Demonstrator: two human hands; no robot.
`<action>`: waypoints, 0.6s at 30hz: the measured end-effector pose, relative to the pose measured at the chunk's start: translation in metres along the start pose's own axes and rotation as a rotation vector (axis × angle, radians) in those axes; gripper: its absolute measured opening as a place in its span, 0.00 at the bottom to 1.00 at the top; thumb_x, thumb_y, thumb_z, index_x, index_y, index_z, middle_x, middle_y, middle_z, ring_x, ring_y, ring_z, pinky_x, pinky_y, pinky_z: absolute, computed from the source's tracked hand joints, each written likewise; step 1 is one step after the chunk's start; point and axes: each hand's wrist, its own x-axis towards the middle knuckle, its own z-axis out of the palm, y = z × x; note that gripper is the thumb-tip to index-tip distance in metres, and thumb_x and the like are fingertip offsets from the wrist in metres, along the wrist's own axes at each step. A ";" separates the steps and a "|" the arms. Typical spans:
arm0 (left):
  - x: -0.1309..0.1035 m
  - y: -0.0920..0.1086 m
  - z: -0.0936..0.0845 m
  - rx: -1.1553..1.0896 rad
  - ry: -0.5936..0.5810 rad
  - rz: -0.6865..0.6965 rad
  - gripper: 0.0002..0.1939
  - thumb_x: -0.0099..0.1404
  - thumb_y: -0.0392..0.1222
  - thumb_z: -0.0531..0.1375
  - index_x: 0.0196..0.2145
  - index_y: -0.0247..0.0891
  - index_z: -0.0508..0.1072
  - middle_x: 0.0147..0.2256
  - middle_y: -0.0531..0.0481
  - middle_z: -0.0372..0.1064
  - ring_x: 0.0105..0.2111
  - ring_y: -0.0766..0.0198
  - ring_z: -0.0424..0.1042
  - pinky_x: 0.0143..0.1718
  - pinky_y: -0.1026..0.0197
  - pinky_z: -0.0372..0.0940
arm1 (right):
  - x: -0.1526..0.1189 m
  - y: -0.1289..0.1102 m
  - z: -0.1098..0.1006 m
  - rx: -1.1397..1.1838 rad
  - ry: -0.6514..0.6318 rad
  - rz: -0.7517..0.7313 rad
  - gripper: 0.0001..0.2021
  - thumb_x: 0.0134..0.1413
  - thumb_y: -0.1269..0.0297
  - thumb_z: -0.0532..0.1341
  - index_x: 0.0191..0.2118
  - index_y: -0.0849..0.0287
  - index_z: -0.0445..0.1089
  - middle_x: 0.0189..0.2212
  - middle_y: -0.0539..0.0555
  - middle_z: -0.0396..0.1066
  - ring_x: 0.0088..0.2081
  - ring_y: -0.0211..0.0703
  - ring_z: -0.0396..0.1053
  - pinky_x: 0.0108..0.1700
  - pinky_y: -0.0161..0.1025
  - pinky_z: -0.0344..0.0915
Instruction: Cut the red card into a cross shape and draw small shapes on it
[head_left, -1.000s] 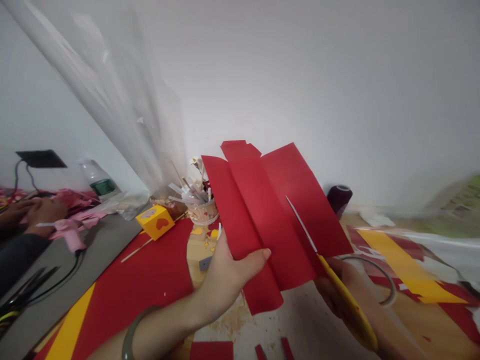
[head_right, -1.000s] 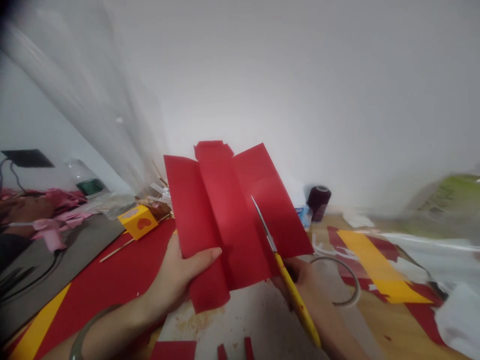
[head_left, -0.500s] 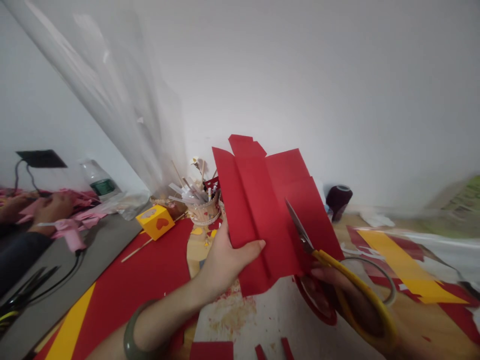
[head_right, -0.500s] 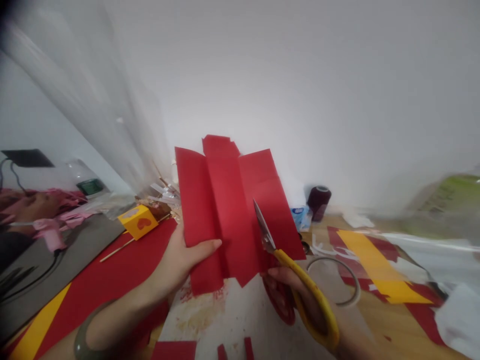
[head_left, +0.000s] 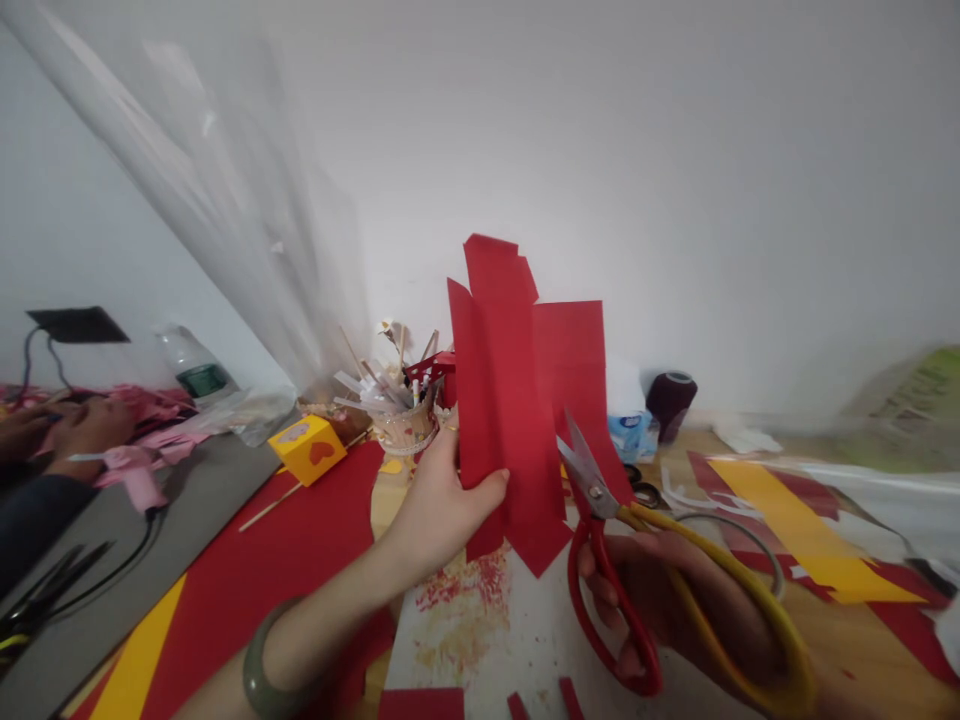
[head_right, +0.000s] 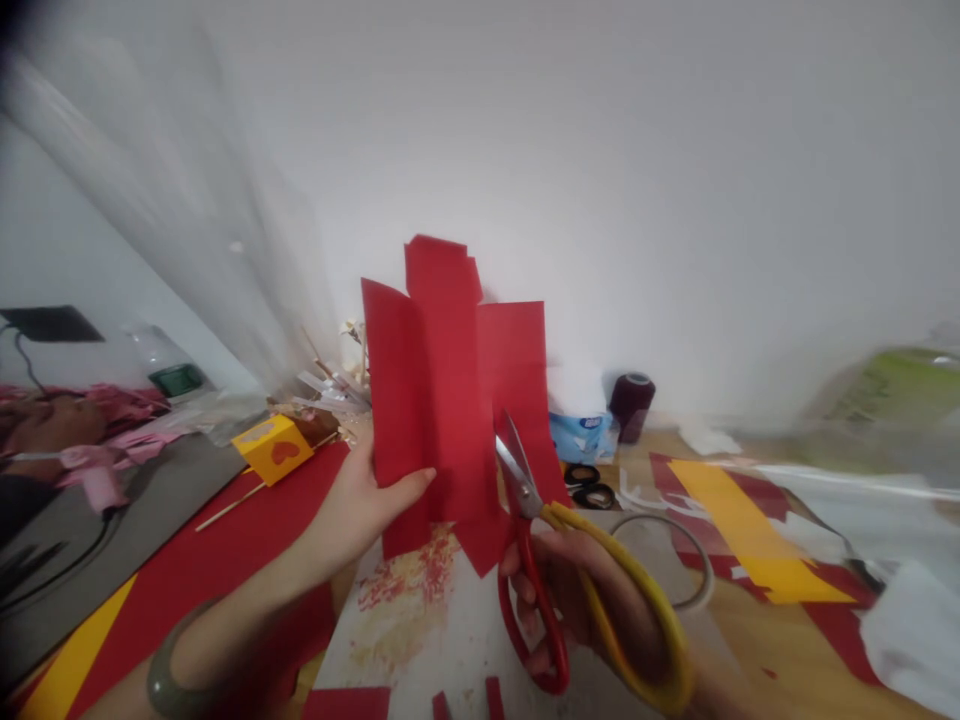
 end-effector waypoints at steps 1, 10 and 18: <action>0.000 -0.001 0.000 0.024 0.002 0.022 0.24 0.58 0.35 0.60 0.53 0.39 0.69 0.47 0.49 0.74 0.47 0.56 0.74 0.52 0.54 0.67 | 0.001 0.001 0.000 -0.041 0.021 -0.018 0.23 0.49 0.39 0.62 0.27 0.58 0.70 0.19 0.49 0.66 0.19 0.38 0.67 0.22 0.34 0.62; -0.001 -0.009 -0.004 0.312 -0.022 0.240 0.28 0.60 0.35 0.58 0.59 0.39 0.64 0.56 0.42 0.67 0.59 0.50 0.65 0.60 0.47 0.61 | 0.007 0.031 -0.034 -0.621 0.285 -0.199 0.27 0.61 0.37 0.55 0.27 0.59 0.66 0.18 0.49 0.65 0.20 0.36 0.62 0.25 0.35 0.57; -0.009 0.008 -0.001 0.260 -0.065 0.039 0.23 0.59 0.37 0.61 0.53 0.39 0.70 0.49 0.43 0.73 0.51 0.50 0.72 0.55 0.51 0.65 | 0.001 0.025 -0.039 -0.560 0.200 -0.274 0.26 0.64 0.38 0.51 0.38 0.58 0.71 0.25 0.52 0.69 0.25 0.41 0.67 0.31 0.40 0.67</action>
